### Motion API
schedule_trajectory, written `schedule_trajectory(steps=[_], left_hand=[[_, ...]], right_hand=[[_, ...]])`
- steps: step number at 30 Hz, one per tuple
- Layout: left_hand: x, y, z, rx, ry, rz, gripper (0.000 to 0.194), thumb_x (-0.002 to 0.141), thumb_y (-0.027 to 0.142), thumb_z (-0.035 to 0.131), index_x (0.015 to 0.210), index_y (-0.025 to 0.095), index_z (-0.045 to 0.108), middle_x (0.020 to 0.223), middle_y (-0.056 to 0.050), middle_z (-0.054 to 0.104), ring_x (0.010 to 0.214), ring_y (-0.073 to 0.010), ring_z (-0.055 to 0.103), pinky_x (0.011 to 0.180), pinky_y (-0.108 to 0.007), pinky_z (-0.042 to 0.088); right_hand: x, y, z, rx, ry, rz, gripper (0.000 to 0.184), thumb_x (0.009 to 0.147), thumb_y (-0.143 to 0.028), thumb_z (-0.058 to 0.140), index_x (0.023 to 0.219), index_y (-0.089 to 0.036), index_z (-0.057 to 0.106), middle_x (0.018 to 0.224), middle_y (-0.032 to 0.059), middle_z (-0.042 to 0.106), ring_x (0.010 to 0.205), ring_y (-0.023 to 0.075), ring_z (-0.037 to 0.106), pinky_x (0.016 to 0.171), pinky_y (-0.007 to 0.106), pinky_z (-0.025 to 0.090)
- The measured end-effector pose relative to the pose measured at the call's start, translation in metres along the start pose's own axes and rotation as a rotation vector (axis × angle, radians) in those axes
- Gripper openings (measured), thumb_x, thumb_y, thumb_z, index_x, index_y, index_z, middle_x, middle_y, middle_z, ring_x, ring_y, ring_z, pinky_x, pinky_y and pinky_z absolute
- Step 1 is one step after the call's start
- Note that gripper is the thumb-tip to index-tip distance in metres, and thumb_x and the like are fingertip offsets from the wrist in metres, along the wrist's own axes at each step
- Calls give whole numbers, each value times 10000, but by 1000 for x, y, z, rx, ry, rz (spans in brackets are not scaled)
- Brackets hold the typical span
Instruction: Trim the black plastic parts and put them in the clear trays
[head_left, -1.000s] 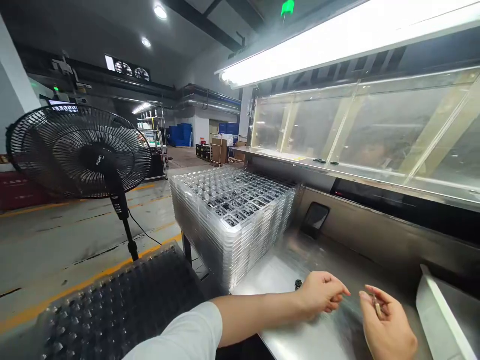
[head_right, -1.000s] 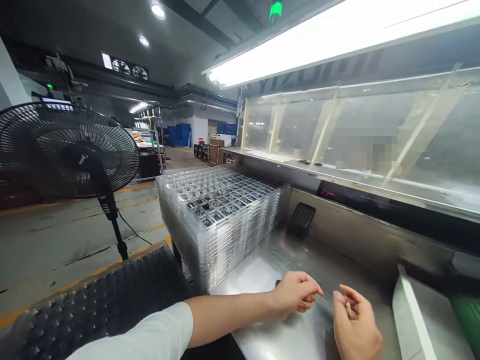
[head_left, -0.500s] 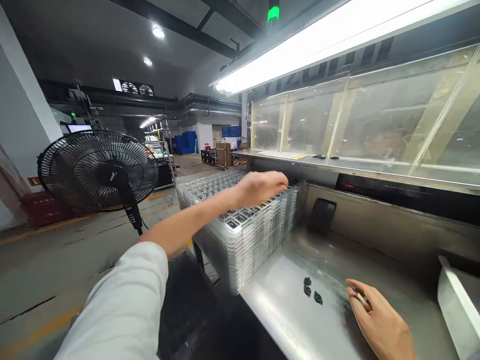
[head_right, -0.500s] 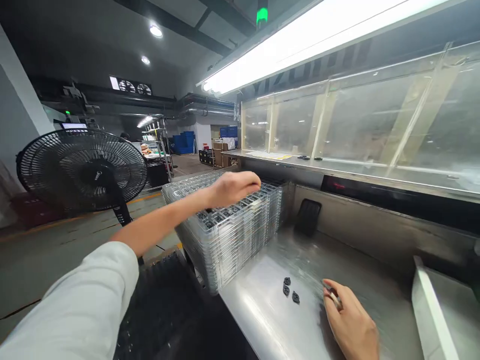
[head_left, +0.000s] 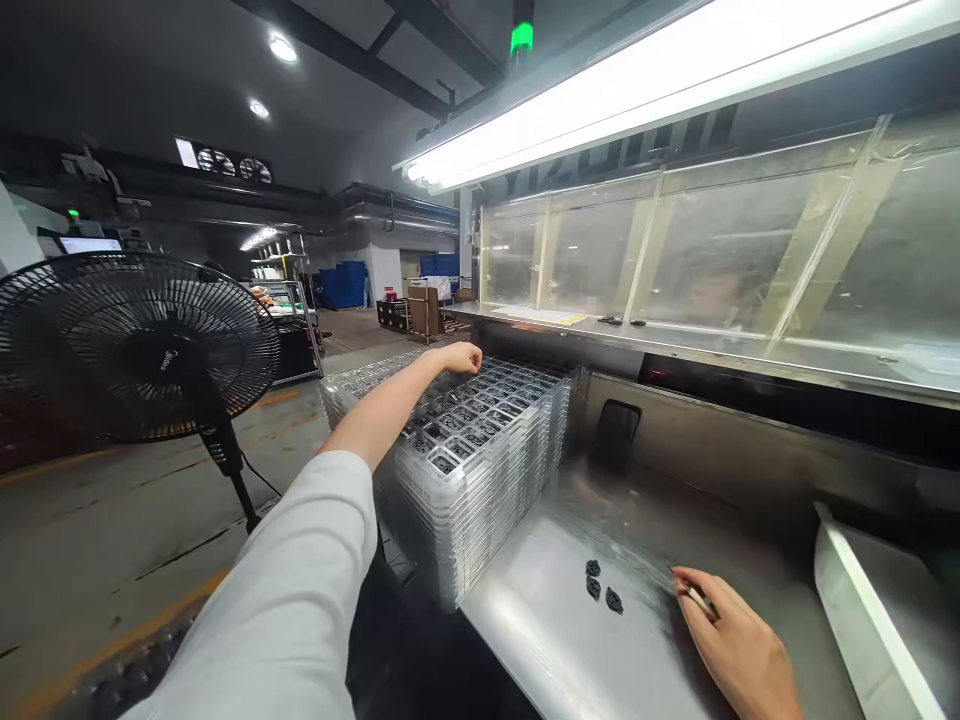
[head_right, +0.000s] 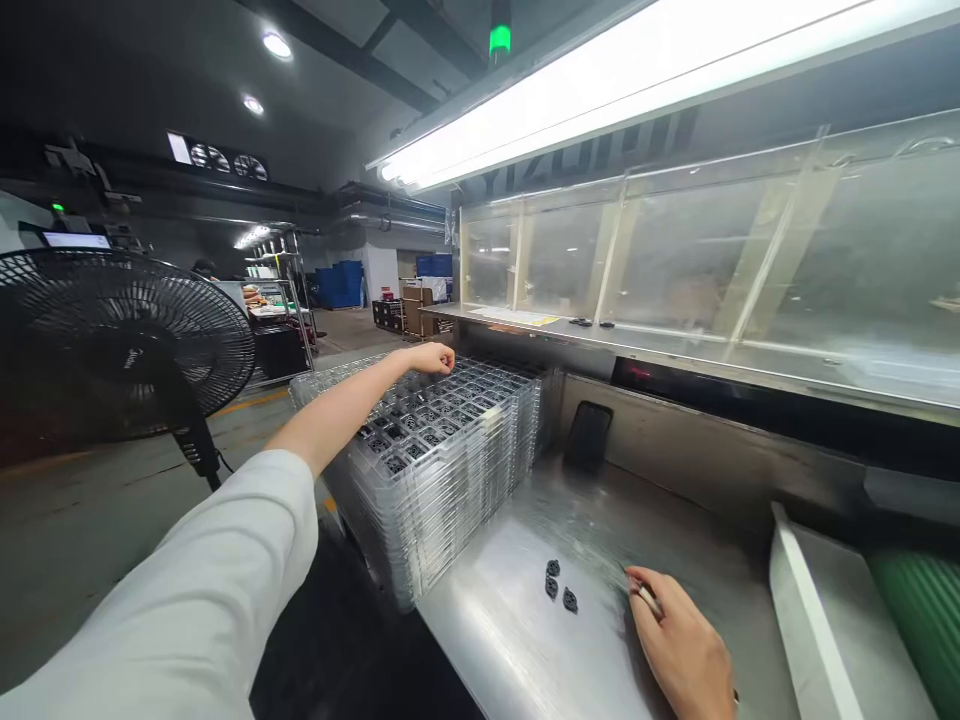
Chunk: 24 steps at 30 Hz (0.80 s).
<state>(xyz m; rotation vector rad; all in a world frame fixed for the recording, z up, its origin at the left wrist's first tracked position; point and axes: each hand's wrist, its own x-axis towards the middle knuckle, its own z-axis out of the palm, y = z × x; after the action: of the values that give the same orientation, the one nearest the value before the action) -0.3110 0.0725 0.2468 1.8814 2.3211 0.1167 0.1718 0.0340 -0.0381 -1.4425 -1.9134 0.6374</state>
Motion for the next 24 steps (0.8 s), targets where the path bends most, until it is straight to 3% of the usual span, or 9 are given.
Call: schedule_trajectory(steps=[3, 7, 12, 15, 18, 21, 24], left_hand=[[2, -5, 3, -38, -8, -20, 235, 738, 149, 732, 971, 159, 760, 864, -33, 739, 755, -155, 636, 733, -257, 522], [-2, -7, 1, -70, 21, -36, 314, 749, 102, 713, 1059, 130, 749, 957, -55, 762, 706, -135, 625, 682, -256, 521], [-20, 9, -15, -41, 195, 71, 284, 818, 112, 623, 1061, 145, 766, 1040, -61, 773, 840, -146, 655, 839, -266, 525], [-49, 43, -15, 32, 350, 304, 242, 899, 224, 579, 1037, 184, 774, 1050, -46, 764, 943, -160, 663, 914, -271, 498], [-103, 94, 2, 113, 420, 536, 365, 990, 352, 464, 1111, 169, 756, 1096, -65, 729, 1017, -183, 665, 918, -308, 478], [-170, 150, 35, 176, 364, 725, 556, 1060, 400, 253, 1111, 145, 745, 1021, -81, 692, 1037, -204, 673, 891, -331, 459], [-217, 193, 88, 142, 188, 857, 463, 1088, 439, 336, 1088, 204, 734, 934, -73, 699, 906, -193, 671, 813, -306, 458]], right_hand=[[0, 1, 3, -11, -15, 8, 499, 704, -660, 461, 870, -320, 786, 999, 20, 812, 827, 301, 767, 695, 429, 604], [-1, 4, 8, -21, 8, -31, 485, 736, -633, 455, 878, -317, 794, 998, 25, 816, 835, 300, 766, 702, 423, 595], [-3, 4, 12, -38, 52, -120, 424, 818, -527, 461, 928, -289, 795, 1002, 34, 812, 839, 266, 750, 694, 371, 562], [-8, -2, 14, -45, 67, -164, 390, 865, -440, 454, 962, -267, 790, 1004, 45, 804, 866, 247, 737, 727, 352, 548], [-12, -9, 14, -50, 74, -175, 343, 891, -372, 472, 964, -246, 783, 1032, 56, 803, 902, 243, 726, 763, 346, 526], [-14, -12, 15, -40, 90, -179, 321, 907, -312, 490, 1006, -224, 782, 1057, 76, 799, 952, 253, 718, 801, 349, 508], [-16, -13, 15, -35, 80, -164, 293, 912, -257, 504, 1026, -222, 772, 1060, 72, 791, 940, 241, 703, 803, 337, 492]])
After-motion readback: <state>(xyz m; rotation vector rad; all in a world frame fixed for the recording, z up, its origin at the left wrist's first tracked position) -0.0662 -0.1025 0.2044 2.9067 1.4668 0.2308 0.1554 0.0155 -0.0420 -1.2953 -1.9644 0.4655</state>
